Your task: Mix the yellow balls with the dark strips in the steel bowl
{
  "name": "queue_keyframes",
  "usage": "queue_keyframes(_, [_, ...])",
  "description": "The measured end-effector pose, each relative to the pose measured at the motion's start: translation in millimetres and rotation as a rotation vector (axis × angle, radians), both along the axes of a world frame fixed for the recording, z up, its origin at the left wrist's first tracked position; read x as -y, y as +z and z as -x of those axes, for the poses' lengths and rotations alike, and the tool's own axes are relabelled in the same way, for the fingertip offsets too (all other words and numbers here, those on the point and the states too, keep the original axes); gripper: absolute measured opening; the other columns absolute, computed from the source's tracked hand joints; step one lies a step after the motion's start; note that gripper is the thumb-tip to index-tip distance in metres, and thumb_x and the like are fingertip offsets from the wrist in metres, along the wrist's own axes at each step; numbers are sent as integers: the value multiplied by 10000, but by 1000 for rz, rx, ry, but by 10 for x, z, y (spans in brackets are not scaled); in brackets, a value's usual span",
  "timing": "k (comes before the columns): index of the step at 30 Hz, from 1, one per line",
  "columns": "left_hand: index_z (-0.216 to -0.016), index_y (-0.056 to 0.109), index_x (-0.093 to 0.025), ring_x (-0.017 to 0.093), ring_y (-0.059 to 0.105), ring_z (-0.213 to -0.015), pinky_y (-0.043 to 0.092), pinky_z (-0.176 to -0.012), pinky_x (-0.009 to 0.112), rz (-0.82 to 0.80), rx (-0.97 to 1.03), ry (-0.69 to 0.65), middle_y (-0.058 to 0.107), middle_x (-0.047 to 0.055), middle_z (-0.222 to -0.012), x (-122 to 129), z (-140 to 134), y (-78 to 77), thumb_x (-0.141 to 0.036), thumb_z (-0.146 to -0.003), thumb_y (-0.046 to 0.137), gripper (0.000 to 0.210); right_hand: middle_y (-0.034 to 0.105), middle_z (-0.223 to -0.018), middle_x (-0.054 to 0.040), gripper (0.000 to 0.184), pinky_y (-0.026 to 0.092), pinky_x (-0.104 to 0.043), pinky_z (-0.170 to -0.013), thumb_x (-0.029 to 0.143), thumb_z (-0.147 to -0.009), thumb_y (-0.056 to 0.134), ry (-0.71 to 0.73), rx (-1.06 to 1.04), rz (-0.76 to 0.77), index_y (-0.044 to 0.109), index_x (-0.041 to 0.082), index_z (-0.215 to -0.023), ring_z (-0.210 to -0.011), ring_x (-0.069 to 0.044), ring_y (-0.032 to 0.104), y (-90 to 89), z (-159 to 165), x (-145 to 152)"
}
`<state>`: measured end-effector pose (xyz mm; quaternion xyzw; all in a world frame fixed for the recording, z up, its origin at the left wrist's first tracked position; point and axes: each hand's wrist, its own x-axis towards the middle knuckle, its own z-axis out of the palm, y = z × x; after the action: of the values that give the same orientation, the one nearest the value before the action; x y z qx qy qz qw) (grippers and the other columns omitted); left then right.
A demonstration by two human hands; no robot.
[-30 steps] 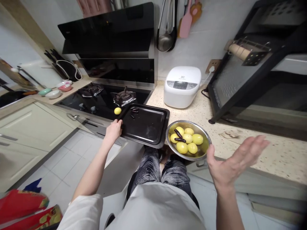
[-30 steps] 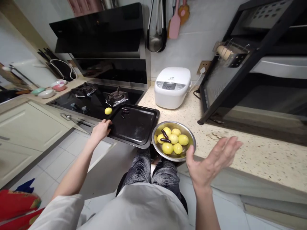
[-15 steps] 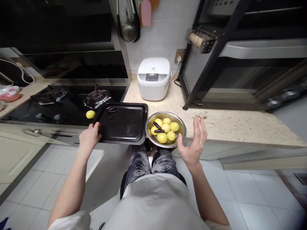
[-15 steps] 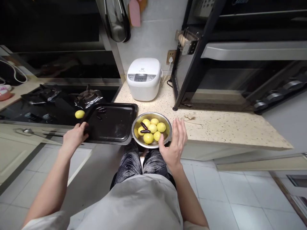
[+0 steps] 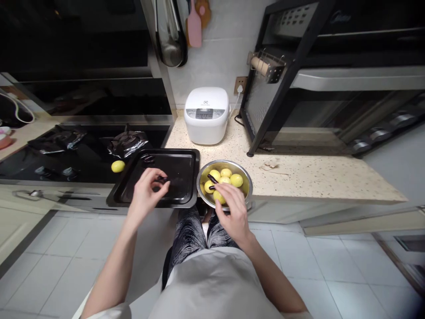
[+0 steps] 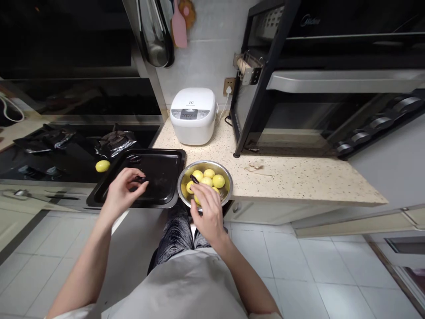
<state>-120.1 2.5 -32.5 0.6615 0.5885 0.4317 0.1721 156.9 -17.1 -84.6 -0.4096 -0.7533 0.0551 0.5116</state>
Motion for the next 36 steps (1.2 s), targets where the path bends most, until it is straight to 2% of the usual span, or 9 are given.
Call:
queue_keyframes(2, [-973, 604, -211, 163, 640, -922, 593, -700, 240, -23, 208, -138, 573, 46, -1062, 7, -364, -11, -369, -888, 698, 202, 728, -1318, -78, 482, 551, -482, -1110, 157, -1006, 553, 59, -41, 41, 580, 296, -1467, -1252, -256, 681, 4, 93, 25])
queue_keyframes(5, [-989, 616, -209, 163, 643, -978, 598, -722, 214, -18, 400, -284, 580, 57, -1078, 17, -852, -108, -344, -893, 744, 210, 742, -1291, -87, 435, 598, -401, -1041, 207, -1018, 596, 59, -121, 72, 592, 266, -1449, -1164, -231, 723, -9, 142, 44])
queue_keyframes(7, [-992, 625, -203, 154, 642, -976, 596, -721, 197, 3, 499, -356, 579, 56, -1071, 22, -1090, -198, -318, -894, 763, 204, 764, -1221, -86, 350, 640, -349, -922, 225, -1018, 612, 33, -177, 85, 653, 253, -1364, -1077, -218, 749, -17, 112, 44])
queue_keyframes(10, [-1003, 637, -199, 152, 647, -999, 599, -732, 186, 8, 626, -390, 583, 52, -1079, 31, -1296, -325, -287, -885, 789, 211, 786, -1086, -69, 215, 645, -298, -764, 215, -1011, 623, 23, -243, 112, 731, 246, -1194, -951, -198, 759, -6, 12, 33])
queue_keyframes(13, [-1007, 668, -194, 161, 661, -1011, 611, -757, 204, -10, 657, -375, 602, 56, -1084, 40, -1357, -419, -281, -885, 797, 198, 783, -1004, -48, 135, 625, -292, -730, 227, -992, 656, 33, -275, 174, 752, 246, -1085, -873, -186, 747, 12, -110, 11])
queue_keyframes(16, [-1004, 710, -198, 170, 671, -1024, 628, -821, 252, -55, 588, -310, 622, 64, -1092, 61, -1344, -480, -276, -940, 737, 105, 768, -981, -45, 101, 597, -306, -720, 261, -990, 661, -30, -250, 227, 739, 243, -1051, -831, -187, 726, 1, -235, -17])
queue_keyframes(23, [-1031, 720, -207, 172, 685, -1002, 602, -798, 262, -244, 307, -151, 690, 64, -1056, 165, -1258, -498, -198, -982, 672, 69, 743, -857, -30, 99, 429, -391, -850, 314, -987, 651, -297, 85, 238, 668, 217, -978, -789, -214, 658, -72, -330, -50])
queue_keyframes(30, [-1049, 715, -207, 175, 698, -987, 586, -821, 286, -328, 177, -120, 732, 60, -1045, 199, -1185, -408, -182, -988, 662, 85, 749, -865, -26, 178, 336, -378, -837, 326, -1017, 611, -323, 162, 268, 620, 224, -870, -850, -230, 622, -56, -244, -68])
queue_keyframes(36, [-1067, 715, -208, 177, 709, -978, 592, -815, 290, -313, 193, -166, 742, 64, -1055, 209, -1233, -461, -186, -988, 664, 96, 740, -881, -42, 206, 327, -394, -855, 335, -1029, 585, -352, 226, 299, 635, 226, -862, -907, -259, 604, -21, -307, -68])
